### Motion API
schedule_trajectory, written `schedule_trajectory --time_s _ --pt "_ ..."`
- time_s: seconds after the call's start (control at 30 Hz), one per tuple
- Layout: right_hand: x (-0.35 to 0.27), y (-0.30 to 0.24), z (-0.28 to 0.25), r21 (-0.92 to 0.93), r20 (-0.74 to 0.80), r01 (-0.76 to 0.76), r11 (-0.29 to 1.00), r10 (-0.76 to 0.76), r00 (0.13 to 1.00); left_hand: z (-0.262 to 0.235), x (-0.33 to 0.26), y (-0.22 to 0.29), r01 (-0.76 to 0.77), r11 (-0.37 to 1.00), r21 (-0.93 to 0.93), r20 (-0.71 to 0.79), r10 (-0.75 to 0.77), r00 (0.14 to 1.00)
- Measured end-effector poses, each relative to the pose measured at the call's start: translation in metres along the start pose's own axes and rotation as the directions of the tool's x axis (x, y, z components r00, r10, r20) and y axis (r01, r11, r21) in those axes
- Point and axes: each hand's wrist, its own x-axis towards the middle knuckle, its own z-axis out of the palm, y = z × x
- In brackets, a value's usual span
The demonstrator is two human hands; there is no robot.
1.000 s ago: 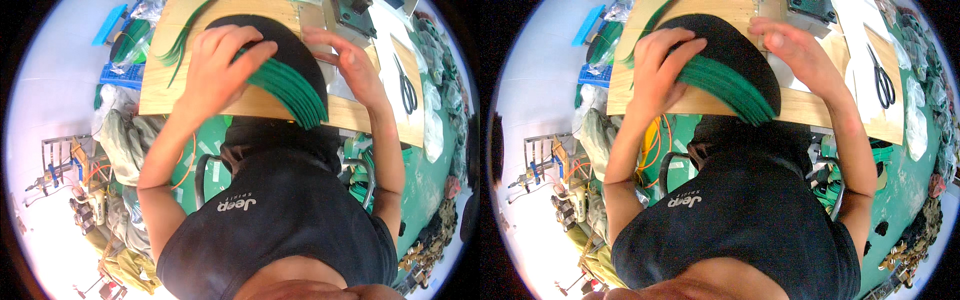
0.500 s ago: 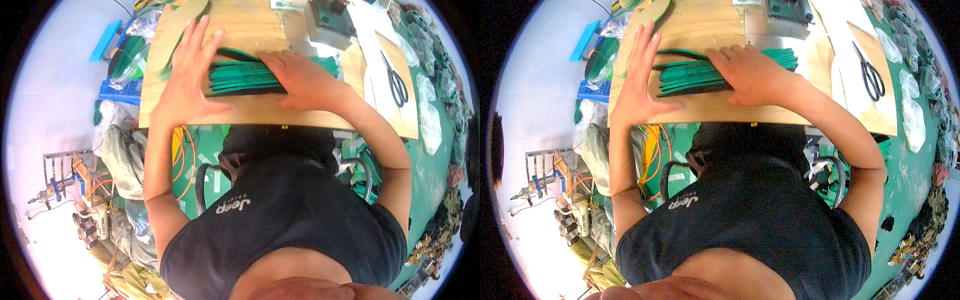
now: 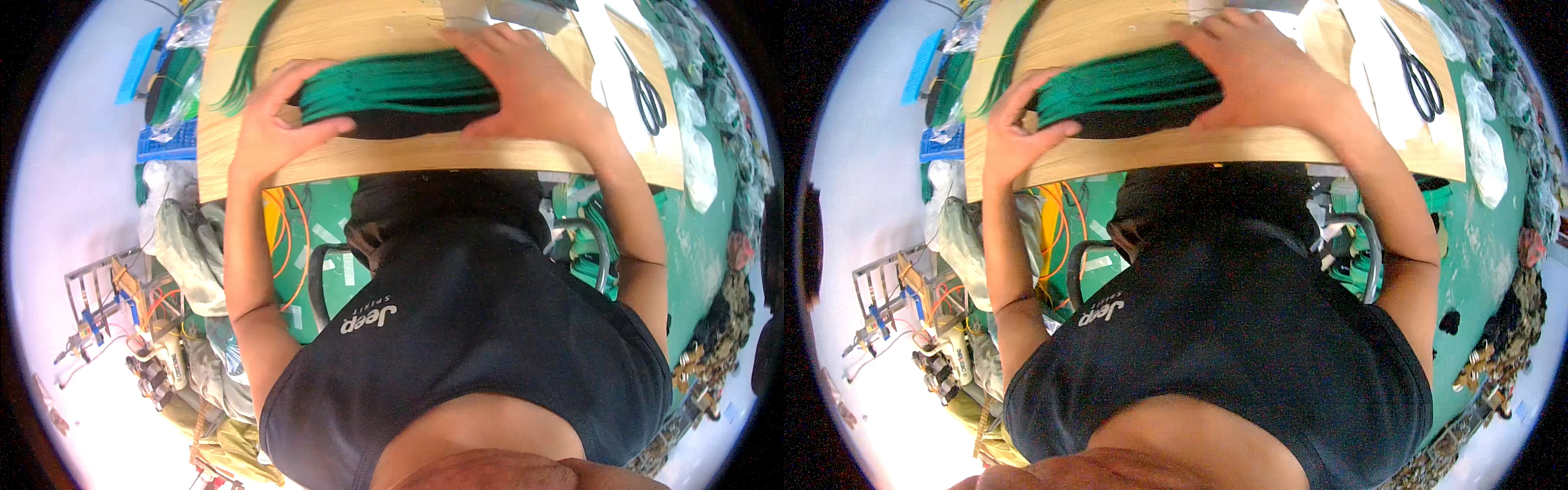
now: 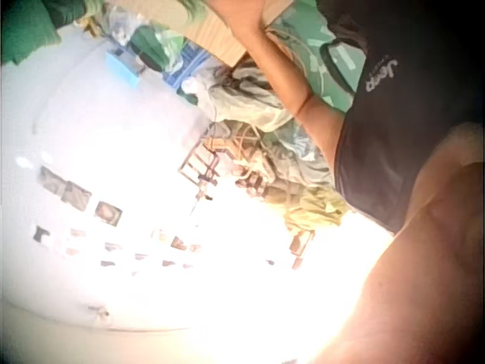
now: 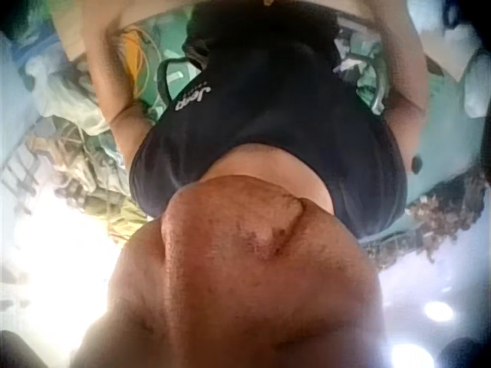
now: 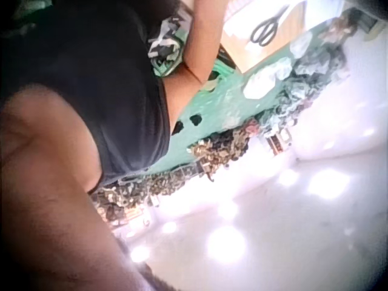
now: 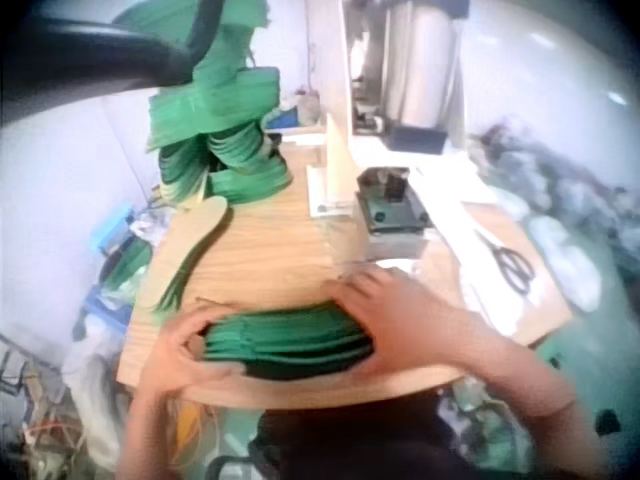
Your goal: The person organizes stacks of green shoe insoles, cuts individual labels from a strip using scissors, and applies a label to an insole.
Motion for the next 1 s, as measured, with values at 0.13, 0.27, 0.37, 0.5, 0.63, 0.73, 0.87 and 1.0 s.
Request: schedule_trajectory --time_s 0.13,0.27,0.37,0.5,0.63,0.73,0.87,1.0 --pt "-0.017 0.017 0.001 0.223 0.160 -0.163 0.961 0.129 0.979 0.005 0.007 0.001 -0.066 0.998 -0.017 -0.060 0.065 0.996" --pt "-0.010 -0.008 0.004 0.341 -0.207 -0.007 0.940 0.083 0.975 0.012 0.012 0.018 -0.037 0.986 0.163 -0.023 0.041 0.999" --pt "-0.037 0.002 0.002 0.304 0.058 -0.270 0.914 0.265 0.963 0.009 0.012 0.011 -0.047 0.985 0.166 -0.022 0.051 0.998" --pt "-0.032 -0.004 -0.006 0.391 -0.079 -0.122 0.912 0.165 0.983 0.014 0.006 0.013 -0.172 0.971 0.165 -0.111 0.191 0.975" --pt "-0.041 -0.012 0.010 0.411 -0.170 -0.239 0.880 0.331 0.928 0.016 -0.002 0.015 0.030 0.982 0.186 -0.059 -0.019 0.998" --pt "-0.053 -0.003 0.015 0.421 0.042 -0.354 0.835 0.372 0.927 0.017 0.009 0.009 -0.110 0.962 0.251 -0.156 0.153 0.976" --pt "-0.037 -0.013 0.016 0.457 -0.205 -0.280 0.844 0.406 0.891 0.016 0.014 0.012 -0.216 0.915 0.341 -0.168 0.285 0.944" --pt "-0.028 -0.017 0.007 0.525 -0.121 -0.342 0.779 0.466 0.876 0.011 0.006 0.015 0.065 0.991 0.115 -0.001 -0.065 0.998"
